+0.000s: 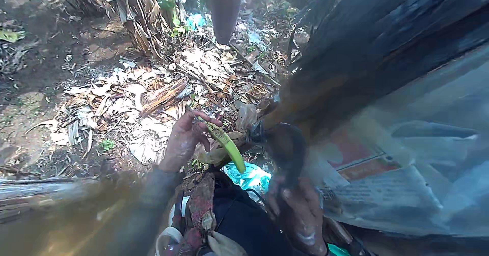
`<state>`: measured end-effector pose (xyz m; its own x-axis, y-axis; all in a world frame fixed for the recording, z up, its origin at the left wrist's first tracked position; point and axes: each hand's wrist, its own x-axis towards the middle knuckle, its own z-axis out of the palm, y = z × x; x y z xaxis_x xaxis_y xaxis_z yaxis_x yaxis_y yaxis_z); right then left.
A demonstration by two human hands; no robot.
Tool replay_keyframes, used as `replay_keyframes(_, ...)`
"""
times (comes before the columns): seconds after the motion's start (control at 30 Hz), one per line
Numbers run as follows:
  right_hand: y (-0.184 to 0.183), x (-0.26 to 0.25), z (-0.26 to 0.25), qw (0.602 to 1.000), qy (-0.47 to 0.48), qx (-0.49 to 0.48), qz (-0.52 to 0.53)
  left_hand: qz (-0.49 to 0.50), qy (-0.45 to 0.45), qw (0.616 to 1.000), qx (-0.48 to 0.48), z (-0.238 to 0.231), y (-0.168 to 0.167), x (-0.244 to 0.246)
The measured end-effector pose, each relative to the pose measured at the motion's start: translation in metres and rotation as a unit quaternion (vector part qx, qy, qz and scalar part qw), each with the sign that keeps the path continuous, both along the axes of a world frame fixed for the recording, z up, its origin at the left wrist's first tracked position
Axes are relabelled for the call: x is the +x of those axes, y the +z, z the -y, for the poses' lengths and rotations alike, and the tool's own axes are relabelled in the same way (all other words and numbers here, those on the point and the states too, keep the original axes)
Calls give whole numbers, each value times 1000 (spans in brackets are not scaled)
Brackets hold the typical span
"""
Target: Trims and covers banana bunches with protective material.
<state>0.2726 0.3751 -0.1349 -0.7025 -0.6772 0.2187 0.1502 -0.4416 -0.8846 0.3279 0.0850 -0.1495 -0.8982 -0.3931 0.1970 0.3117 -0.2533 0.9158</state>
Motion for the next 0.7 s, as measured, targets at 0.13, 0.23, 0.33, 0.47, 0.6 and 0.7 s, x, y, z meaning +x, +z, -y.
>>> replay_keyframes(0.13, 23, 2, 7, 991, -87, 34, -93, -88, -37, 993, 72, -20, 5, -27)
replay_keyframes(0.23, 37, 4, 6, 977, -138, 69, -144, -146, -67, 984, 76, -33, 4, -38)
replay_keyframes(0.33, 40, 1, 9, 958, -164, 115, -207, -149, -48, 986, 62, -43, 3, -42)
replay_keyframes(0.47, 24, 1, 19, 895, -225, 233, -306, -156, 73, 982, 77, -45, -1, -34)
replay_keyframes(0.6, 11, 7, 35, 832, -253, 300, -392, -134, 111, 981, 90, -52, -17, -31)
replay_keyframes(0.7, 2, 7, 44, 791, -267, 337, -435, -103, 118, 983, 100, -67, -34, -34)
